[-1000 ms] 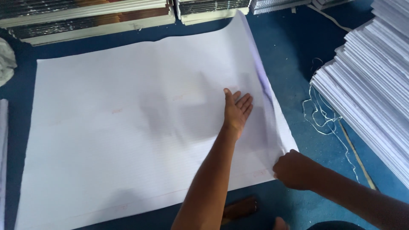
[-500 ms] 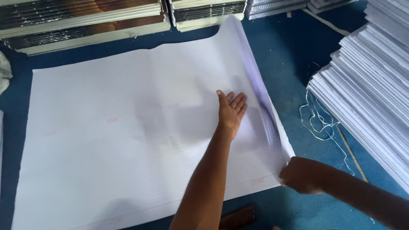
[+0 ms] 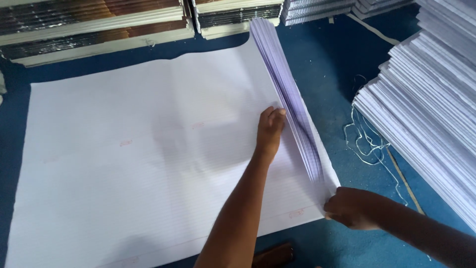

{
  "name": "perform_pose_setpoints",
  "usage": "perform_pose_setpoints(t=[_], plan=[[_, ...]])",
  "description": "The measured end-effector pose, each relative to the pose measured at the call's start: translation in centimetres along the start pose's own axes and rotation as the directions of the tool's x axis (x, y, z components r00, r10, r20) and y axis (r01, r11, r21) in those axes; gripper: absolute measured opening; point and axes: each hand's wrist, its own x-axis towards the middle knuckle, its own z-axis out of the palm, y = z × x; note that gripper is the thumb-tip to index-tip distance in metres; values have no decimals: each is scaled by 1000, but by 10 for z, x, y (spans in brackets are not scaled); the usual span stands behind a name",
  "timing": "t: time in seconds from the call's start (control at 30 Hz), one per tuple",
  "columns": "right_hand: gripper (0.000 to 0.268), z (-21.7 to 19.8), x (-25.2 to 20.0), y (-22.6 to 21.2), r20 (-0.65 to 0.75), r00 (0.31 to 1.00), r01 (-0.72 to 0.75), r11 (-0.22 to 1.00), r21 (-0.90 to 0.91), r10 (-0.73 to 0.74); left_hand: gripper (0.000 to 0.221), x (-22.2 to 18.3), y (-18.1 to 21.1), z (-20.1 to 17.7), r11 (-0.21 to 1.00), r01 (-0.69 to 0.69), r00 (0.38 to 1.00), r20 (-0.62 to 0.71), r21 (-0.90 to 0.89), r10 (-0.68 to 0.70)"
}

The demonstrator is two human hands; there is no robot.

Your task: The person folds large sheets of lined paper in half and uses a wooden block to press the crease flat. They repeat this process for multiple sheets, stacking the folded papers on the floor.

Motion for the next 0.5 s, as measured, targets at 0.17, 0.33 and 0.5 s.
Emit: perform_pose_setpoints(t=[0.17, 0.33, 0.5], plan=[[23, 6, -4, 5, -96, 995, 34, 996, 79, -27, 100, 2, -9, 0, 995, -97, 994, 52, 33, 95], [23, 12, 4, 13, -121, 988, 103, 994, 22, -99, 108, -3, -3, 3, 986, -101, 994, 42, 132, 96], [24, 19, 12, 22, -105, 980, 162, 985, -63, -168, 110, -4, 5, 8, 993, -64, 998, 36, 100, 60]])
